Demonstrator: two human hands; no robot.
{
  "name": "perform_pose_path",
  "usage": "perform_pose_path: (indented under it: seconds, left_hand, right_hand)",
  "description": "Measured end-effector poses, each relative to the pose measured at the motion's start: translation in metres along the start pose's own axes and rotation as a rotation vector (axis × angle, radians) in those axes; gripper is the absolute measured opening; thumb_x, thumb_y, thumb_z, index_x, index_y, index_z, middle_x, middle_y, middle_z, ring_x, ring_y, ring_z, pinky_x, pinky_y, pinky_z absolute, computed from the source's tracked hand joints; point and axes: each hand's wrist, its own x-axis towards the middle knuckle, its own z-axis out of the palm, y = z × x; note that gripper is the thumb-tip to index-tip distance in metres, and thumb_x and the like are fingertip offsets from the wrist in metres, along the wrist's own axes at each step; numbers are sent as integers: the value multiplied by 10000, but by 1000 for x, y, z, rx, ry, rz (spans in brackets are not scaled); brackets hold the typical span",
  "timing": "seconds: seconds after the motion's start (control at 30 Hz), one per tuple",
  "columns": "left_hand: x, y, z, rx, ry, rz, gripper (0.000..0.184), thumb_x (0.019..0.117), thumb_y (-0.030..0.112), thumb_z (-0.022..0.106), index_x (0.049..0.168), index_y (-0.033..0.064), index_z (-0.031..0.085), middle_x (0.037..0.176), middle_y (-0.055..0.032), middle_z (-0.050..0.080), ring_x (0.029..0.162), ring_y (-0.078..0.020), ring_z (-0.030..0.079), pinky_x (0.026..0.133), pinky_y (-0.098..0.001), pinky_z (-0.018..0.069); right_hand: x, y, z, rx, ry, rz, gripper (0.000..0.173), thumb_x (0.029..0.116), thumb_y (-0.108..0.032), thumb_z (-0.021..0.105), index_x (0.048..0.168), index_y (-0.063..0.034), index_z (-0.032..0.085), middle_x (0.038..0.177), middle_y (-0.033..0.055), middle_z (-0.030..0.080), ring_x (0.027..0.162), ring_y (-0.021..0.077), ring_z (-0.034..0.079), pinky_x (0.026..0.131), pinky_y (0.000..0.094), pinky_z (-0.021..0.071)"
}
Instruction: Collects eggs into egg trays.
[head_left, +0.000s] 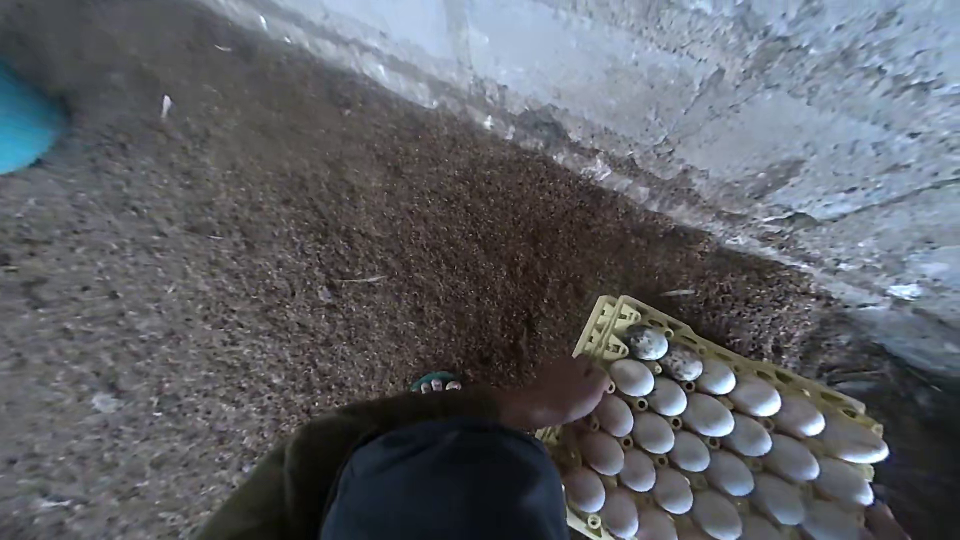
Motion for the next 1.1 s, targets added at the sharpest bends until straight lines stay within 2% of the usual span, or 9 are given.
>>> perform_pose_path:
  seconds: [0.13,0.23,0.33,0.43,0.67,0.73,0.87,0.97,1.1]
  left_hand:
    - [-14,4,-9,-27,-17,32,443,1109,291,339,1301,-41,560,1199,-254,615,1125,-361,600,952,-557,465]
    - [-23,9,-16,-60,-23,35,440,1109,320,359,1324,-4,565,1232,-224,618,1146,-328,600,965,-538,468]
    - [-28,9,-22,-72,-14,58,402,1104,314,390,1271,3,583,1135,-196,630,1034,-298,617,894,-503,489]
    - [-31,6,-28,-76,-34,54,367,1090,296,410,1251,17,585,1072,-173,624,955,-274,609,829,-476,488]
    - [-35,-6,-35,-195,-114,79,367,1078,266,428,1309,18,568,1126,-179,624,958,-261,610,837,-467,500]
    - [-34,-8,-34,-258,-143,60,345,1058,253,454,1308,37,555,1053,-146,614,874,-221,592,777,-426,494]
    - [-40,-4,-33,-382,-263,59,427,1043,174,466,1451,63,406,1180,-148,577,915,-179,576,797,-380,493]
    - [-42,-4,-31,-425,-323,76,477,1035,135,452,1488,87,311,1119,-105,546,818,-124,544,697,-308,477]
    - [-42,-4,-29,-439,-387,64,512,1024,102,427,1502,125,243,1057,-91,535,757,-107,543,642,-293,475]
  right_hand:
    - [-11,-11,-1,-297,20,17,565,1106,-431,72,1443,-88,367,1183,-36,574,1058,-18,594,906,246,540]
    - [-17,-15,-3,-482,118,105,658,1094,-511,79,1566,-115,308,1447,130,507,1249,194,550,980,469,506]
    - [-15,-16,-9,-494,111,52,697,1084,-551,91,1534,-91,358,1380,100,560,1188,138,598,965,410,543]
    - [-13,-16,-4,-437,132,-37,657,1105,-461,94,1462,-12,414,1262,78,604,1107,60,614,961,325,541]
    - [-27,-35,15,-380,172,-66,617,1105,-464,99,1385,-60,472,1127,-22,625,991,-23,623,890,240,552]
    - [-26,-33,15,-361,186,-72,606,1108,-465,117,1360,-59,489,1104,-34,625,982,-23,619,888,241,545]
    - [-30,-29,13,-231,118,-122,537,1106,-423,92,1243,-108,505,978,-103,665,905,-36,653,840,218,575]
    - [-35,-27,10,-83,87,-130,553,1094,-453,88,1136,-160,554,891,-125,716,850,-23,693,800,225,602]
    - [-39,-19,-8,144,-101,-190,581,1059,-617,258,1073,-255,712,979,-91,774,930,31,728,848,275,613]
